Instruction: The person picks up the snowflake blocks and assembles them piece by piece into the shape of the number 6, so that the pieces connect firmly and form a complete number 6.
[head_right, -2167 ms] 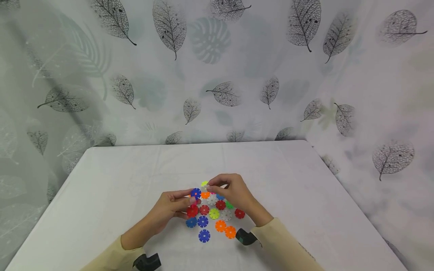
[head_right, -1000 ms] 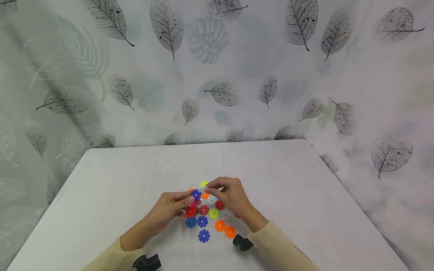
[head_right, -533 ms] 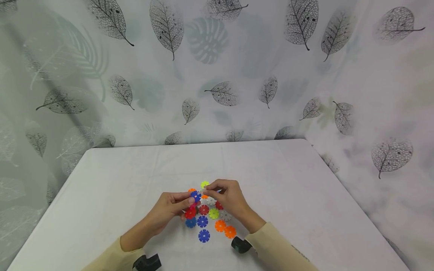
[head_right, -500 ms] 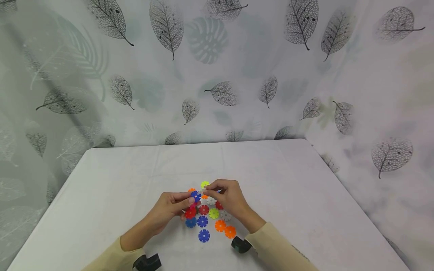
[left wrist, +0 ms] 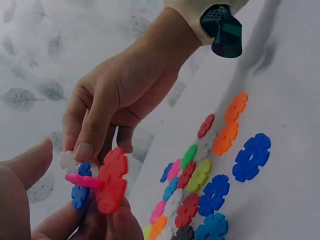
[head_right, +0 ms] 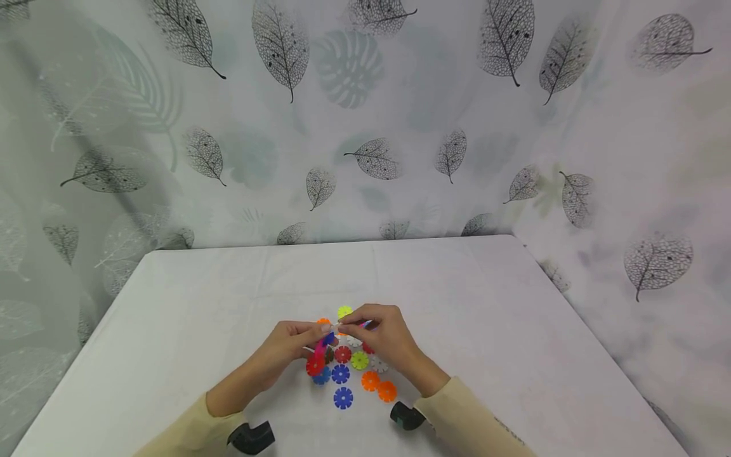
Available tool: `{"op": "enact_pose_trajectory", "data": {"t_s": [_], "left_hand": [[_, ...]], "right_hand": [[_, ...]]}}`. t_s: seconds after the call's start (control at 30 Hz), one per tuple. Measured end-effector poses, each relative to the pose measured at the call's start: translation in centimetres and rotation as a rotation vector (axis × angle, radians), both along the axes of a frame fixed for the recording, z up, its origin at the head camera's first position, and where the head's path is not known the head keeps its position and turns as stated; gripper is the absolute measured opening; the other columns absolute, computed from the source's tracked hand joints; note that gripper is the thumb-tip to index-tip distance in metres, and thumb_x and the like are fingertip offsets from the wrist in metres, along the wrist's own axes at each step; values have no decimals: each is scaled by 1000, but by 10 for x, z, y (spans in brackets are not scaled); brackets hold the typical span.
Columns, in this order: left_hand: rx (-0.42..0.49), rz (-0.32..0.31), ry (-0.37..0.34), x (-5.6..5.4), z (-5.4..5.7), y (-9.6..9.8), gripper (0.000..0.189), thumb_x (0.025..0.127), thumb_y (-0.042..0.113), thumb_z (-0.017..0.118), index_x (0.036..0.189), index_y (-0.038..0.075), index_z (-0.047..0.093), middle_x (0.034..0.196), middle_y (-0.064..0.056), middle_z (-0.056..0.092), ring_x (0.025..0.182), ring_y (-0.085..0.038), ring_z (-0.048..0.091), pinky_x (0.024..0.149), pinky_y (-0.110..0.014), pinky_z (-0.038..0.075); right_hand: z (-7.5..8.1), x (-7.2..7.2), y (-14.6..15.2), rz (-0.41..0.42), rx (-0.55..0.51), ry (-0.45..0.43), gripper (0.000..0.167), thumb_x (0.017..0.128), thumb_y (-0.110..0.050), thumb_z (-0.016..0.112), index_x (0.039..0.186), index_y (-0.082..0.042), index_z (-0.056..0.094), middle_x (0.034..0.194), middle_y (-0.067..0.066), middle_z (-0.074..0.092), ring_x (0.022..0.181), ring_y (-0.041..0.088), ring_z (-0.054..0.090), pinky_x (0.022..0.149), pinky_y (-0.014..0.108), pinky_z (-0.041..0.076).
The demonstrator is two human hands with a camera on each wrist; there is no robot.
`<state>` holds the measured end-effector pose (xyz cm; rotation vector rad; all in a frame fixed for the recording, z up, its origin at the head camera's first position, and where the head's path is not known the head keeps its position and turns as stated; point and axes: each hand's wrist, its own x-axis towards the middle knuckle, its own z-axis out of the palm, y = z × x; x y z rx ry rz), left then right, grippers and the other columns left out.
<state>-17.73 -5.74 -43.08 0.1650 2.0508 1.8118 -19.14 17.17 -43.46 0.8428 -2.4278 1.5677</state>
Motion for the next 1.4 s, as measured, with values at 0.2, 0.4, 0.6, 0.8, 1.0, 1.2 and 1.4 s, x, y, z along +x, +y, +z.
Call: {"op": "enact_pose_trajectory", "data": {"t_s": [0.2,0.4,0.6,0.8,1.0,1.2,1.4], "left_hand": [[41,-73,-60,0,-4,-1,52,98,43,67,104,-9,74,78,-1,67,72,-16,62,76,-31,57],[73,-57,-70,-1,-6,-1,52,98,40,67,106,-10,72,81,-3,69,73,-15,63,74,-28,57],[95,10,-83,-3,-10,-4,53,98,42,67,115,-8,71,99,-14,73,86,-17,66,80,-31,58],[105,45,-95,-5,-11,-7,56,96,45,68,121,-5,68,105,-10,71,93,-21,67,84,-34,58],[116,74,-110,-3,-10,-9,58,96,46,67,126,-3,67,113,-17,70,96,-22,69,85,-37,59],[167,100,-144,-4,-11,-10,60,95,45,68,132,-3,64,118,-20,68,97,-22,69,84,-36,59],[187,111,-157,-5,-13,-11,61,96,45,67,136,-1,62,123,-20,67,99,-22,69,85,-35,59]], "right_hand": [[0,2,-3,55,14,31,12,90,-16,78,101,-18,80,95,-9,74,85,13,67,73,33,59],[2,2,2,27,45,29,23,96,-20,72,119,-21,75,111,-10,72,96,13,66,82,39,58],[8,-5,11,-145,-33,64,34,100,-14,66,134,-20,66,126,-1,67,109,16,64,89,37,55],[18,-11,26,-268,-150,96,40,100,-8,64,140,-10,60,133,11,61,107,27,65,84,24,55],[19,-14,47,-361,-165,27,44,102,-15,62,145,-10,53,134,11,59,104,22,67,79,22,56],[17,-13,67,-435,-167,-112,50,104,-27,61,150,-13,48,136,10,57,102,12,67,78,23,57],[11,-10,83,-475,-147,-186,55,102,-33,62,152,-15,46,137,13,56,102,15,67,77,22,57]]}}
